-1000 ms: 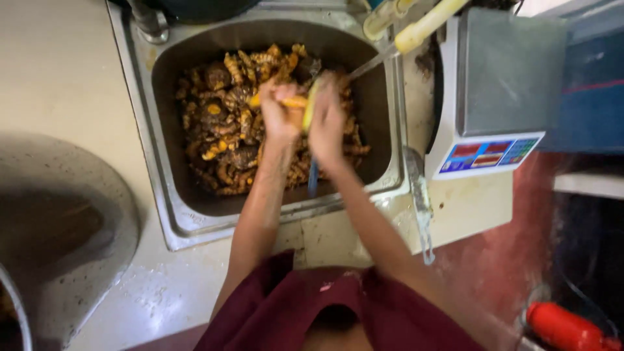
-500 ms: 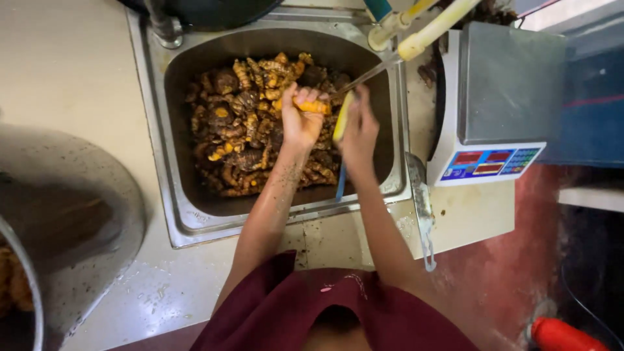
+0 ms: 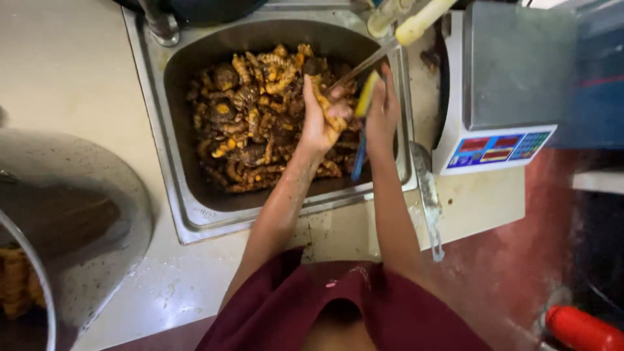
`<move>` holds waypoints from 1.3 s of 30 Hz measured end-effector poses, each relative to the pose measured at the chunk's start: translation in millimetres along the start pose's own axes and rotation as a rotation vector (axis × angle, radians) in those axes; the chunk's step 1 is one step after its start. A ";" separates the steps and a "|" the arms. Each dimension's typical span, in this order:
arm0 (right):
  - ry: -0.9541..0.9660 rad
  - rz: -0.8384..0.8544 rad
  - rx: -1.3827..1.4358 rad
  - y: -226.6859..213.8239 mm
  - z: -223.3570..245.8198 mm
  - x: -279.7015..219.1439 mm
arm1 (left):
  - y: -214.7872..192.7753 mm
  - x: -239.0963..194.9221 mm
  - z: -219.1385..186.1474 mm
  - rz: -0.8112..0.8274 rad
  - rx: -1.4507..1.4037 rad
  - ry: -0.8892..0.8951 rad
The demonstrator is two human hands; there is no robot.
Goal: Cleaning turmeric roots in a sink using a brush and running water
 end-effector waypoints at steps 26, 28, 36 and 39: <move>0.122 0.257 -0.104 22.7 0.9 -100.9 | 9.1 2.1 -41.7 0.118 0.488 0.077; 0.109 0.180 -0.080 7.6 15.9 -88.4 | 12.9 -5.3 -43.1 0.086 0.484 0.081; 0.089 0.055 0.191 -10.0 26.7 -16.6 | 11.4 -7.0 -26.0 0.025 0.633 0.129; 0.048 0.178 0.047 10.8 32.9 2.0 | 2.2 -13.2 -27.0 -0.065 0.787 0.207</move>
Point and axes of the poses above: each hand's wrist, its own x-axis towards the middle knuckle, its own y-axis out of the palm, z = x × y, the point moved 8 cm from there along x, towards the middle knuckle, and after that the axes turned 1 degree about y, right-handed, at the moved point
